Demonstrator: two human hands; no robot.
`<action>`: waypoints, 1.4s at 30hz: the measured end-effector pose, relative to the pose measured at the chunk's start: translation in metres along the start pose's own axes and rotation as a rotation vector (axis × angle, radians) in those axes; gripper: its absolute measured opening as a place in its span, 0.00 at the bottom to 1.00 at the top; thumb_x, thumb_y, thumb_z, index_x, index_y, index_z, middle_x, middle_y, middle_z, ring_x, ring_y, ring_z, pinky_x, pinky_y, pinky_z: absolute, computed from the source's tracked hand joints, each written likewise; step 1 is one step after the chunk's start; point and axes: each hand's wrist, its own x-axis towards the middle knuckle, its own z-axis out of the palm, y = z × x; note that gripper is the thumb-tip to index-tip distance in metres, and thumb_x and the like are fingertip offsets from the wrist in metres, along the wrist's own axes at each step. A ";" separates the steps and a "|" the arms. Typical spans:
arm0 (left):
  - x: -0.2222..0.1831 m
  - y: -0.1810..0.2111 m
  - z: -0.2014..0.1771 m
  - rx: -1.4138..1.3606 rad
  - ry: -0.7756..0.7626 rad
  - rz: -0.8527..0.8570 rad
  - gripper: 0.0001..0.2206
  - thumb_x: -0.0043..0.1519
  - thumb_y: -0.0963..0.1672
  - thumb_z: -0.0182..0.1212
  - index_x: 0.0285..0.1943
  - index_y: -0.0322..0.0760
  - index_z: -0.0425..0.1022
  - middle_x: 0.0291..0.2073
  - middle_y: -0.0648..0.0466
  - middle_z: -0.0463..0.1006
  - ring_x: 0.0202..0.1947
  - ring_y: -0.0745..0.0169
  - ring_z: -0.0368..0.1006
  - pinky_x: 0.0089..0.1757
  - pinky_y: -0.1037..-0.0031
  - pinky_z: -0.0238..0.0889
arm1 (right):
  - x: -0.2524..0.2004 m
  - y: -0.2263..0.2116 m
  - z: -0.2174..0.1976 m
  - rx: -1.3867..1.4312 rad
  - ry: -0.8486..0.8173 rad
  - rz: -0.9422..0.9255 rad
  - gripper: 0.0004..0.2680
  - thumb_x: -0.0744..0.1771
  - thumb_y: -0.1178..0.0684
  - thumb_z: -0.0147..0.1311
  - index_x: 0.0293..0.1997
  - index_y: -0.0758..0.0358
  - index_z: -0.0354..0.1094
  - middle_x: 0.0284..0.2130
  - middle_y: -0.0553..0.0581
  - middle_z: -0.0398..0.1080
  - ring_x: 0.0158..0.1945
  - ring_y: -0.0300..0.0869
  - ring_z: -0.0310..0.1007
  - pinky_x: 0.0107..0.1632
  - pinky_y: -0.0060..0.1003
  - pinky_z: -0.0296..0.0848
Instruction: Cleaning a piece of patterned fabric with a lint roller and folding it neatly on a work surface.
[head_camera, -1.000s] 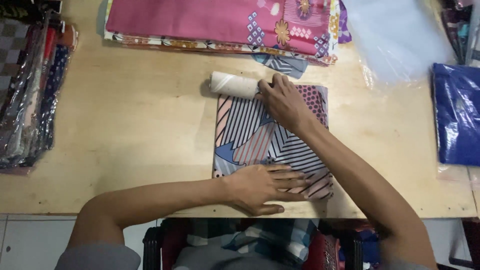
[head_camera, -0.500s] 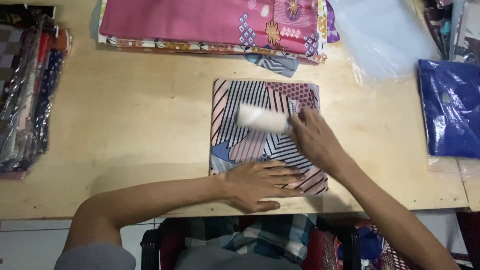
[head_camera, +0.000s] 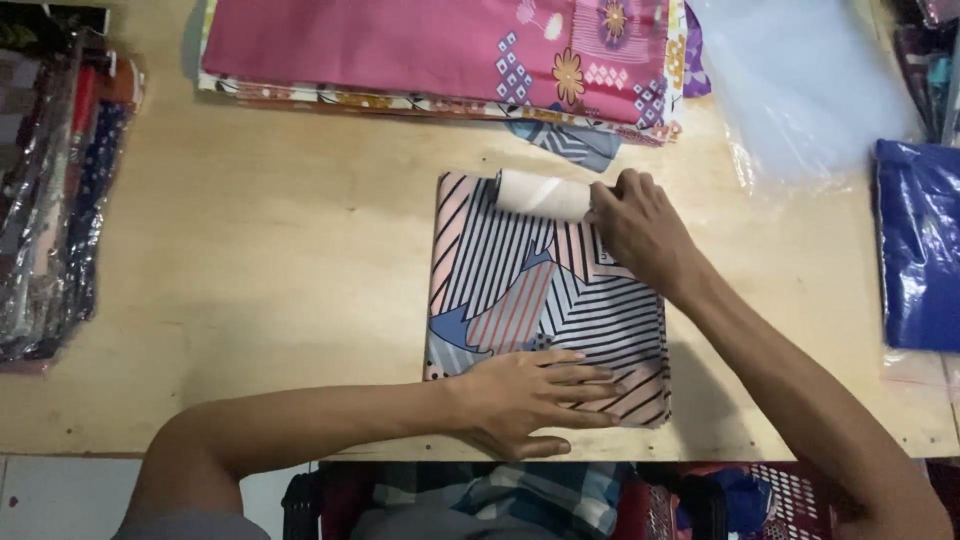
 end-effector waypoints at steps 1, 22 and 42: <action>0.001 0.000 0.000 0.006 -0.020 0.001 0.29 0.70 0.55 0.29 0.81 0.49 0.46 0.80 0.51 0.46 0.80 0.57 0.36 0.73 0.58 0.24 | 0.007 0.004 -0.001 -0.016 -0.006 0.004 0.08 0.73 0.47 0.42 0.49 0.62 0.58 0.42 0.63 0.60 0.43 0.52 0.60 0.44 0.48 0.67; 0.036 0.007 0.009 0.001 0.336 0.148 0.26 0.70 0.51 0.36 0.73 0.34 0.61 0.72 0.39 0.65 0.76 0.48 0.57 0.73 0.55 0.44 | -0.140 -0.024 0.010 0.042 -0.049 0.186 0.08 0.69 0.46 0.45 0.47 0.56 0.58 0.36 0.62 0.60 0.43 0.62 0.65 0.45 0.53 0.68; 0.051 0.001 0.006 -0.064 -0.067 0.060 0.32 0.70 0.54 0.31 0.81 0.38 0.35 0.80 0.48 0.38 0.80 0.56 0.31 0.73 0.62 0.21 | -0.061 0.075 0.031 -0.089 0.048 0.135 0.09 0.72 0.46 0.43 0.51 0.58 0.57 0.41 0.61 0.58 0.41 0.50 0.58 0.40 0.45 0.66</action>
